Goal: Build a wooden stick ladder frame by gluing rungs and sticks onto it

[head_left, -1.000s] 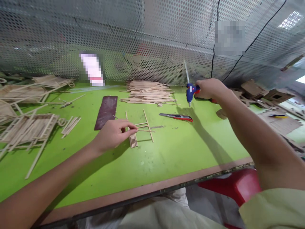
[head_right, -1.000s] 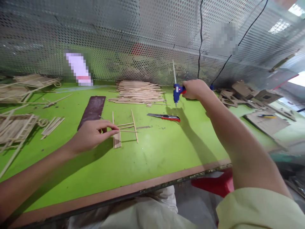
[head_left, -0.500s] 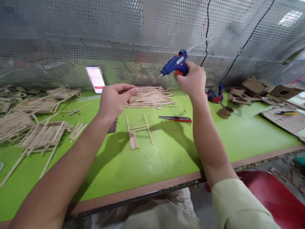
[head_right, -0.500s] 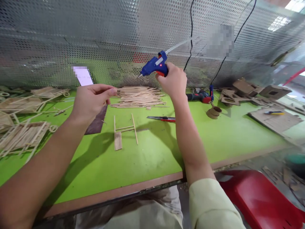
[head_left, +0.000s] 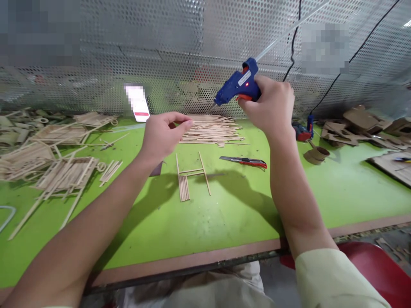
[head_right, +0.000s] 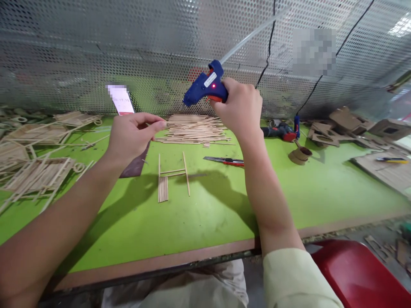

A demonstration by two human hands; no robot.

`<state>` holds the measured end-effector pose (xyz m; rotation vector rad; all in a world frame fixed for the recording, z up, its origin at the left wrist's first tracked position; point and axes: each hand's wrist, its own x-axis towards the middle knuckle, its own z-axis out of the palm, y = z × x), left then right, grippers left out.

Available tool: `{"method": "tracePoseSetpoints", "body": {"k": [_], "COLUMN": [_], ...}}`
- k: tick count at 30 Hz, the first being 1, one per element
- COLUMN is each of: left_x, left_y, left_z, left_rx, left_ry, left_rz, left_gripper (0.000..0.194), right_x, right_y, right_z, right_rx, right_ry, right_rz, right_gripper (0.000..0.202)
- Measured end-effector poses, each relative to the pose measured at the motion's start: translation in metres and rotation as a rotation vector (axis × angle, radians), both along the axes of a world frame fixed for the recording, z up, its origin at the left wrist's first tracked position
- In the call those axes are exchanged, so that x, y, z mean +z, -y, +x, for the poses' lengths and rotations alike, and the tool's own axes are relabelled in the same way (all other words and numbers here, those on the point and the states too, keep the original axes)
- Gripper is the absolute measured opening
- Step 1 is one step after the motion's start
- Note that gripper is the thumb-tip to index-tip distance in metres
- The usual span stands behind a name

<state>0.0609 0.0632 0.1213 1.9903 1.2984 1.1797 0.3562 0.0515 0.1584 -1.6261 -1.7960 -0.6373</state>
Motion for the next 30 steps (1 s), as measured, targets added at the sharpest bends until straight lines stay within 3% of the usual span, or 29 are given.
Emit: {"method": "tracePoseSetpoints", "body": {"k": [5, 15, 30], "left_x": [-0.002, -0.003, -0.006], "left_y": [0.001, 0.001, -0.003], "left_z": [0.003, 0.004, 0.005], "left_rx": [0.037, 0.018, -0.006], "left_ry": [0.041, 0.038, 0.111], "left_rz": [0.015, 0.006, -0.042], "left_gripper": [0.013, 0.010, 0.009], "right_x": [-0.002, -0.012, -0.004], "right_y": [0.000, -0.010, -0.002], "right_z": [-0.001, -0.003, -0.022], "right_rx": [0.031, 0.078, 0.037], "right_ry": [0.004, 0.013, -0.024], "right_rz": [0.032, -0.014, -0.073], "right_gripper": [0.028, 0.029, 0.021]}}
